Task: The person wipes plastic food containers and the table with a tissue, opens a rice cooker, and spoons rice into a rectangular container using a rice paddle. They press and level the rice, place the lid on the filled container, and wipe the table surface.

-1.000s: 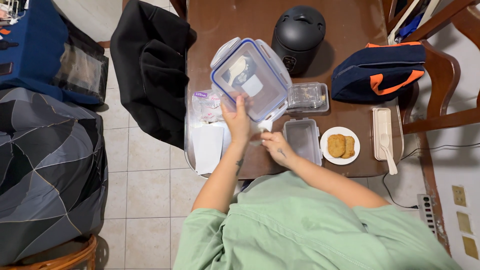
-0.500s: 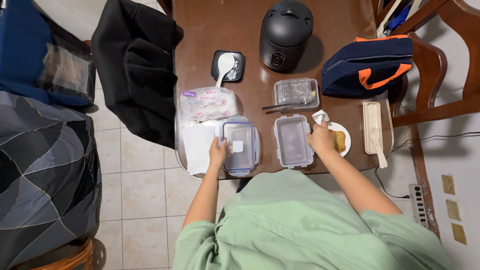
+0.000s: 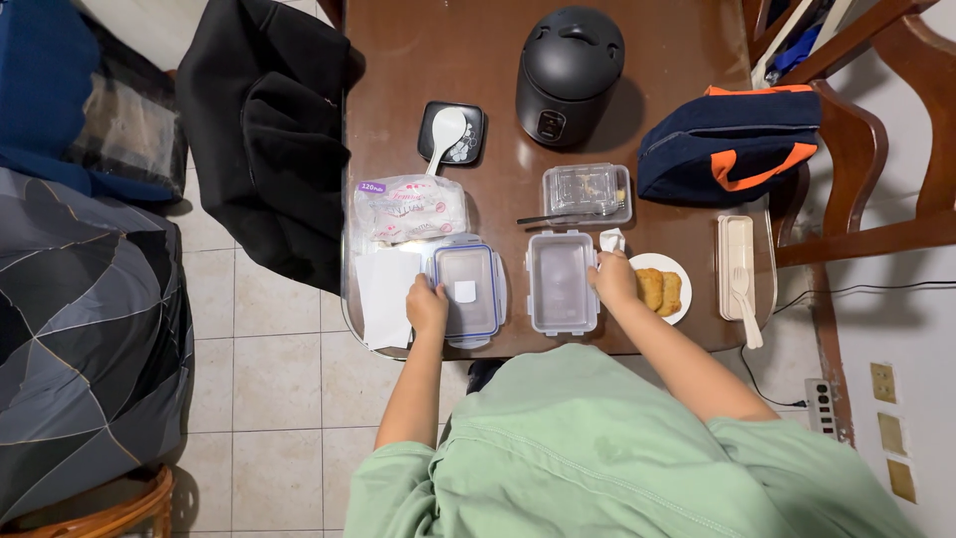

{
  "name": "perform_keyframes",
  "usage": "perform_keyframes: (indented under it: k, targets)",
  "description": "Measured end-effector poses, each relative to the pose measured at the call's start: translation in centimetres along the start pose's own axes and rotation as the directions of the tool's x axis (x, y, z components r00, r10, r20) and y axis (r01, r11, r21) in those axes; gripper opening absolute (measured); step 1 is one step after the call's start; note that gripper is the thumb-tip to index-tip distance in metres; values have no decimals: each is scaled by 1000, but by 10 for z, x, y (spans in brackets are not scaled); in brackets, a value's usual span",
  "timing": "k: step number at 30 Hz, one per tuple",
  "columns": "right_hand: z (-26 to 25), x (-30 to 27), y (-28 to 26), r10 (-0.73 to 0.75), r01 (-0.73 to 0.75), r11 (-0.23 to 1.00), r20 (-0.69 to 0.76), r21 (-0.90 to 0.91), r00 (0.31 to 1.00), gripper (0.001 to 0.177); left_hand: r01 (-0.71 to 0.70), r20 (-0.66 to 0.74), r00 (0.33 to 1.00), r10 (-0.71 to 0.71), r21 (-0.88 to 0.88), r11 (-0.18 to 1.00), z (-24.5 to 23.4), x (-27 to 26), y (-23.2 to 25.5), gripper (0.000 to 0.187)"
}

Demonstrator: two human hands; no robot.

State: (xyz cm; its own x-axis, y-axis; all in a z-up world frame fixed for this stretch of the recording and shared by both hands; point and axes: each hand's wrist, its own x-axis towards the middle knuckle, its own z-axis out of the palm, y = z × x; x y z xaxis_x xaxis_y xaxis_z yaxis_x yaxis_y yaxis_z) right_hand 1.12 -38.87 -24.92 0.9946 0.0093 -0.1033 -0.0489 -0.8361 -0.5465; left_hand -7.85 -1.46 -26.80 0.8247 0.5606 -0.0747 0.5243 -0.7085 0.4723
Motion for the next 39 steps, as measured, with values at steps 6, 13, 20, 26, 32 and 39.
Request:
perform_keyframes:
  k: [6,13,20,26,32,39]
  targets:
    - [-32,-5,0,22,-21,1000,29,-9,999,27,-56,-97,994,54,-24,998,-10,-2,14,47]
    - [-77,-18,-31,113,-209,944,342,257,933,21,-218,-46,975,218,-394,893,-22,-18,75,49]
    - [-88,-26,-85,-371,-594,399,715,699,593,46,613,596,615,517,-773,162,-32,-50,144,65]
    - [-57,-23,-76,-460,-269,595,595,758,659,44,370,498,776,387,-857,360,-13,-60,142,41]
    - [8,-3,-47,-358,-43,675,378,737,854,8,311,494,775,395,-841,442,-35,-73,150,51]
    - [3,25,-82,-329,-343,491,535,801,778,10,373,535,711,457,-837,400,-75,-46,142,41]
